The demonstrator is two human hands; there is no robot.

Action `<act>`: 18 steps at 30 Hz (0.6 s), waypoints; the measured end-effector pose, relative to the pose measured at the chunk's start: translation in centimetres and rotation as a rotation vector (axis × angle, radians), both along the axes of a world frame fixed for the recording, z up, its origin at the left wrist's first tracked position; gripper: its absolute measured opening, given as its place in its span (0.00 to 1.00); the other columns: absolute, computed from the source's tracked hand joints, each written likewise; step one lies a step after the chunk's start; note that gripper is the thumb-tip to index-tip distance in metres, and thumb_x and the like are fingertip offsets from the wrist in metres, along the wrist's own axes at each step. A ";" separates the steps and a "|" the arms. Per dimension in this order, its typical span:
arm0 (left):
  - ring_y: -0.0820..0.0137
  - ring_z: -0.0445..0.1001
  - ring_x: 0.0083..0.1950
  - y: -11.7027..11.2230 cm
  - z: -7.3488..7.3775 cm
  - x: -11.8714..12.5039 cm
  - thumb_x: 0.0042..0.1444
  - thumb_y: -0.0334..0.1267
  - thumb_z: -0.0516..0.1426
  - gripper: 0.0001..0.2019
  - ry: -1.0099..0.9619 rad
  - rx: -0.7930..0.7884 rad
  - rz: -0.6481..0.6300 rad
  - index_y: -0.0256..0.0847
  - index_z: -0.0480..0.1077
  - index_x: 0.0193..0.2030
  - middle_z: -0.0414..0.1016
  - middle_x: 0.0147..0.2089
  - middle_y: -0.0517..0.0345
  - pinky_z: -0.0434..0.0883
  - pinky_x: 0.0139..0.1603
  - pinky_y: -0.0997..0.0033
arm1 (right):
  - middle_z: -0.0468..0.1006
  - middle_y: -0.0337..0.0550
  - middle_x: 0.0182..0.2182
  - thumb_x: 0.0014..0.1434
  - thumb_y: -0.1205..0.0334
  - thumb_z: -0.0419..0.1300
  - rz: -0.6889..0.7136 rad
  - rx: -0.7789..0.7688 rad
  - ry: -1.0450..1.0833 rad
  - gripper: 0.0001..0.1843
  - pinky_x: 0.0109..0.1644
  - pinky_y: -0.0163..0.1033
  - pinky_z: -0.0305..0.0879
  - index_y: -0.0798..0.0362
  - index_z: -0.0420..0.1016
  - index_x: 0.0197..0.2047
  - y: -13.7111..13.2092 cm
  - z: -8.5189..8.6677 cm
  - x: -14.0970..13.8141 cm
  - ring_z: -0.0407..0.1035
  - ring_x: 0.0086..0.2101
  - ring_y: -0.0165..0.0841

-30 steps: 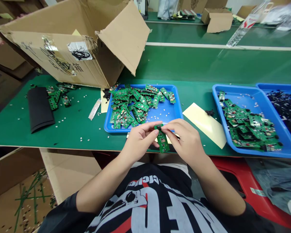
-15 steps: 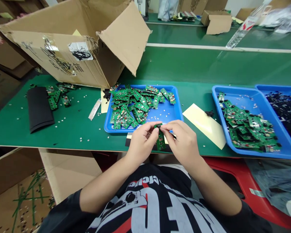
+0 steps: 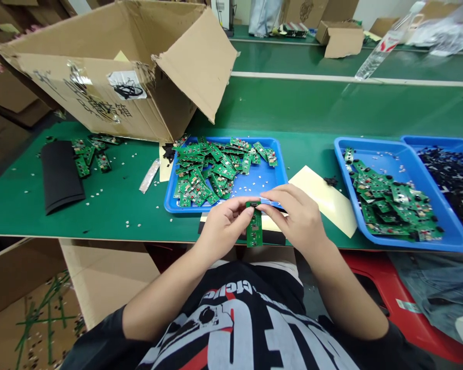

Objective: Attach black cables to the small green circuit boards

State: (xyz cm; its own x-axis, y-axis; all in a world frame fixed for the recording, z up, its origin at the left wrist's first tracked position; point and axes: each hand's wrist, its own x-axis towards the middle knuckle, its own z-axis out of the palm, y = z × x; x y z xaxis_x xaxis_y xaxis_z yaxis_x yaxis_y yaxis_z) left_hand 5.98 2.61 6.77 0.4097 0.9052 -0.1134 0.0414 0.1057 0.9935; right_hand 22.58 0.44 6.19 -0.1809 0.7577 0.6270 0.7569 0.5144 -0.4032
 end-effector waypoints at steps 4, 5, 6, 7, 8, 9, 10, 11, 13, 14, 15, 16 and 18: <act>0.79 0.62 0.19 0.3 0.1 -0.3 0.53 0.38 0.56 0.11 -0.028 -0.045 -0.009 0.39 0.75 0.41 0.67 0.22 0.65 0.63 0.19 0.79 | 0.79 0.44 0.33 0.62 0.68 0.56 0.090 0.029 -0.071 0.06 0.50 0.46 0.69 0.52 0.74 0.40 0.0 0.3 0.5 0.73 0.35 0.33; 0.79 0.62 0.18 0.3 0.1 -0.3 0.53 0.38 0.56 0.11 -0.023 -0.043 -0.012 0.39 0.75 0.41 0.66 0.22 0.65 0.62 0.19 0.80 | 0.79 0.43 0.33 0.61 0.69 0.56 0.088 0.033 -0.085 0.06 0.52 0.47 0.68 0.52 0.74 0.39 0.0 0.4 0.5 0.73 0.35 0.32; 0.80 0.61 0.18 0.3 0.2 -0.4 0.53 0.38 0.56 0.11 -0.015 -0.040 -0.017 0.39 0.75 0.41 0.65 0.21 0.66 0.61 0.18 0.80 | 0.80 0.42 0.32 0.61 0.69 0.56 0.082 0.033 -0.094 0.07 0.52 0.47 0.68 0.52 0.74 0.38 0.0 0.4 0.6 0.73 0.34 0.32; 0.80 0.60 0.18 0.3 0.2 -0.4 0.54 0.38 0.56 0.11 -0.005 -0.037 -0.023 0.39 0.75 0.41 0.64 0.20 0.66 0.60 0.18 0.80 | 0.80 0.42 0.32 0.61 0.69 0.56 0.073 0.033 -0.097 0.06 0.52 0.47 0.68 0.52 0.74 0.38 0.0 0.4 0.6 0.73 0.34 0.31; 0.80 0.60 0.18 0.3 0.2 -0.4 0.54 0.38 0.55 0.11 0.006 -0.035 -0.029 0.38 0.74 0.42 0.63 0.20 0.66 0.60 0.18 0.81 | 0.80 0.42 0.31 0.61 0.69 0.56 0.064 0.034 -0.095 0.06 0.51 0.46 0.69 0.52 0.74 0.37 -0.1 0.5 0.6 0.73 0.33 0.31; 0.80 0.60 0.18 0.2 0.3 -0.4 0.54 0.38 0.55 0.11 0.015 -0.030 -0.035 0.38 0.74 0.42 0.64 0.21 0.66 0.60 0.18 0.81 | 0.79 0.41 0.30 0.61 0.69 0.56 0.055 0.036 -0.089 0.06 0.50 0.46 0.69 0.52 0.74 0.36 -0.1 0.6 0.6 0.73 0.32 0.31; 0.80 0.61 0.18 0.2 0.3 -0.4 0.53 0.38 0.55 0.11 0.025 -0.022 -0.043 0.37 0.74 0.42 0.64 0.22 0.66 0.61 0.18 0.81 | 0.79 0.41 0.30 0.61 0.69 0.56 0.048 0.037 -0.083 0.06 0.49 0.45 0.70 0.53 0.75 0.36 -0.1 0.7 0.6 0.72 0.31 0.31; 0.80 0.62 0.19 0.2 0.4 -0.4 0.53 0.38 0.55 0.11 0.038 -0.013 -0.054 0.37 0.73 0.42 0.65 0.23 0.65 0.62 0.19 0.80 | 0.79 0.41 0.29 0.61 0.69 0.56 0.044 0.038 -0.078 0.06 0.48 0.45 0.70 0.53 0.75 0.36 -0.1 0.7 0.6 0.72 0.30 0.31; 0.80 0.64 0.20 0.2 0.4 -0.4 0.52 0.36 0.55 0.11 0.063 0.010 -0.080 0.36 0.73 0.41 0.67 0.25 0.64 0.64 0.20 0.80 | 0.79 0.41 0.29 0.60 0.69 0.56 0.042 0.042 -0.087 0.06 0.47 0.45 0.70 0.54 0.75 0.35 -0.2 0.9 0.5 0.72 0.30 0.31; 0.80 0.64 0.20 0.3 0.5 -0.4 0.52 0.36 0.55 0.11 0.074 0.020 -0.095 0.36 0.72 0.41 0.68 0.25 0.64 0.64 0.20 0.80 | 0.79 0.42 0.29 0.61 0.69 0.56 0.042 0.047 -0.102 0.06 0.48 0.45 0.70 0.54 0.75 0.36 -0.2 1.0 0.5 0.72 0.30 0.31; 0.80 0.63 0.20 0.3 0.6 -0.4 0.52 0.36 0.55 0.11 0.087 0.029 -0.112 0.36 0.72 0.41 0.68 0.25 0.64 0.63 0.20 0.80 | 0.79 0.42 0.30 0.61 0.69 0.56 0.041 0.056 -0.118 0.06 0.48 0.45 0.70 0.54 0.75 0.36 -0.2 1.0 0.4 0.72 0.31 0.31; 0.80 0.62 0.20 0.4 0.6 -0.5 0.52 0.36 0.55 0.11 0.097 0.037 -0.127 0.35 0.73 0.41 0.68 0.25 0.64 0.62 0.20 0.80 | 0.80 0.42 0.30 0.61 0.69 0.56 0.038 0.066 -0.132 0.06 0.49 0.46 0.69 0.54 0.75 0.36 -0.3 1.0 0.3 0.73 0.31 0.31; 0.80 0.61 0.20 0.6 0.7 -0.6 0.52 0.36 0.55 0.11 0.110 0.045 -0.152 0.35 0.73 0.41 0.67 0.23 0.64 0.60 0.19 0.80 | 0.79 0.42 0.30 0.61 0.69 0.57 0.028 0.089 -0.142 0.06 0.50 0.46 0.69 0.54 0.75 0.36 -0.4 0.9 0.1 0.73 0.31 0.31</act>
State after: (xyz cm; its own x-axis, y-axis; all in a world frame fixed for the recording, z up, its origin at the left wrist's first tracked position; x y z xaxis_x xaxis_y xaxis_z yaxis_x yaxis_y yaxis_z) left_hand 5.35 3.18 7.49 0.5298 0.8388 -0.1258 0.1620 0.0455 0.9857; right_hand 22.71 0.06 7.11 -0.2924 0.6938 0.6581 0.7880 0.5647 -0.2451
